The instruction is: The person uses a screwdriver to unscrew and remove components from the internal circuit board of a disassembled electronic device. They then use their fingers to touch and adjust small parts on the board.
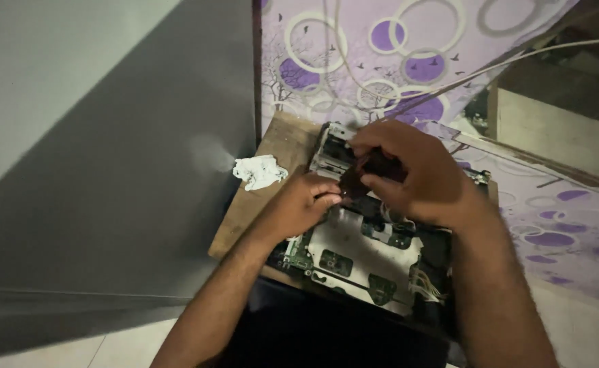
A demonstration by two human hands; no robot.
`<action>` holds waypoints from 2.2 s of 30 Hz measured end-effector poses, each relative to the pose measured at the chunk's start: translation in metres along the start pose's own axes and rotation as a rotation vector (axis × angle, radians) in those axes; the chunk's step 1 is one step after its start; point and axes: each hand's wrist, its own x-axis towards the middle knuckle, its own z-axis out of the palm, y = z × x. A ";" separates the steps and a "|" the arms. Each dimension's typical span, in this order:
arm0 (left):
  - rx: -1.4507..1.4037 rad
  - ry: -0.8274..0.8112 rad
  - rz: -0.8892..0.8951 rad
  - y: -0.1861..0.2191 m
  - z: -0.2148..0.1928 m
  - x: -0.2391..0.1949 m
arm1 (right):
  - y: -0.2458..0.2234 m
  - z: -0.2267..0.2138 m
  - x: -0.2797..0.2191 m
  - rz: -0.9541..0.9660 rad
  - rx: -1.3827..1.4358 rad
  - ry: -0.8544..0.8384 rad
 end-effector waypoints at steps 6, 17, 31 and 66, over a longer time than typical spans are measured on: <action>-0.069 0.102 0.064 -0.001 -0.004 0.000 | 0.003 0.005 0.003 0.090 -0.173 0.026; -0.040 -0.003 0.045 0.003 -0.012 0.000 | -0.023 -0.003 0.019 0.290 -0.206 -0.233; -0.061 0.028 -0.056 0.007 -0.006 0.007 | -0.037 0.006 0.027 0.442 -0.247 -0.259; 0.061 -0.010 -0.167 0.022 -0.007 0.003 | -0.057 0.017 0.001 0.419 -0.189 -0.115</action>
